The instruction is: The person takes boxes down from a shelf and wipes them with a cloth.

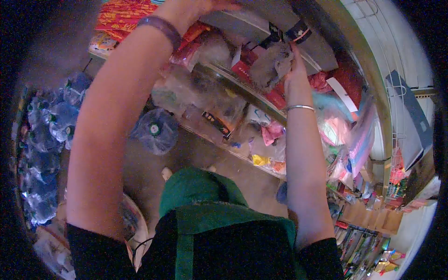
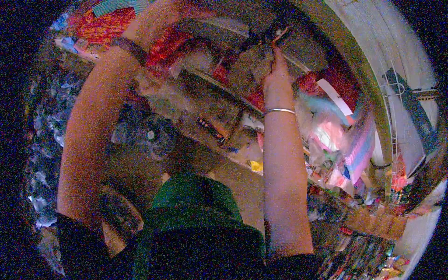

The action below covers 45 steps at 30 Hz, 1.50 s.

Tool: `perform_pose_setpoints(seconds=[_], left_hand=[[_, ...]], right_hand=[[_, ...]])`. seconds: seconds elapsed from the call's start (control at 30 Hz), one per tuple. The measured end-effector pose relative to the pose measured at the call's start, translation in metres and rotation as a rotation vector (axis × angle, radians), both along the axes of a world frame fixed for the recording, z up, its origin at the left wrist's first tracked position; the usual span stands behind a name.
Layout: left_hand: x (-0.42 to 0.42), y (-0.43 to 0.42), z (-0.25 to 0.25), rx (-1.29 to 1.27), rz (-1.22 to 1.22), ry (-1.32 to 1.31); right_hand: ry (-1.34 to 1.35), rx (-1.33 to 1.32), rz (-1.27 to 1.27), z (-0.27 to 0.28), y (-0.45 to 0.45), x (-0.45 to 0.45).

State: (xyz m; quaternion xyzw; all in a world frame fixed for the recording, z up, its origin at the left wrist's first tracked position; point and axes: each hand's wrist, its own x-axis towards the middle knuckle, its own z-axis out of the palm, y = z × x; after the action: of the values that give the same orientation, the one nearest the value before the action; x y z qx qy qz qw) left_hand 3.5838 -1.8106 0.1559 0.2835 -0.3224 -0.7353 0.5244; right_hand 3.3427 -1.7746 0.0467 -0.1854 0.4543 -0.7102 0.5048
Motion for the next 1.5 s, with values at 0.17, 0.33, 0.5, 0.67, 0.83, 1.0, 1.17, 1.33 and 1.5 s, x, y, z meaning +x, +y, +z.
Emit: perform_pose_setpoints(seconds=[0.17, 0.33, 0.5, 0.67, 0.83, 1.0, 1.17, 1.33, 1.5], left_hand=[[-0.006, -0.070, -0.102, -0.121, -0.270, 0.340], [-0.079, -0.015, -0.087, -0.108, 0.031, 0.458], [-0.143, -0.006, -0.069, 0.119, 0.064, 0.525], [-0.191, -0.022, -0.090, 0.085, 0.052, 0.489], [-0.171, -0.015, -0.069, 0.093, 0.160, 0.239], [-0.175, -0.056, -0.102, 0.056, 0.177, 0.319], [-0.170, -0.039, -0.078, -0.022, 0.077, 0.154], [-0.181, -0.026, -0.079, -0.215, 0.105, 0.056], [-0.197, -0.019, -0.083, -0.327, 0.149, -0.014]], right_hand=[[-0.140, 0.113, -0.071, 0.010, -0.009, 0.018], [-0.274, 0.114, 0.049, -0.009, -0.022, -0.007], [0.035, 0.239, 0.155, 0.007, -0.009, 0.002], [-0.058, 0.024, 0.267, -0.030, -0.034, -0.044], [-0.242, -0.011, 0.020, -0.020, -0.007, -0.052], [-0.186, -0.044, -0.094, -0.024, -0.010, -0.071], [-0.159, -0.053, -0.176, -0.019, -0.005, -0.059], [-0.244, -0.110, -0.145, -0.009, 0.000, -0.047], [-0.136, -0.092, -0.192, -0.008, 0.011, -0.046]])
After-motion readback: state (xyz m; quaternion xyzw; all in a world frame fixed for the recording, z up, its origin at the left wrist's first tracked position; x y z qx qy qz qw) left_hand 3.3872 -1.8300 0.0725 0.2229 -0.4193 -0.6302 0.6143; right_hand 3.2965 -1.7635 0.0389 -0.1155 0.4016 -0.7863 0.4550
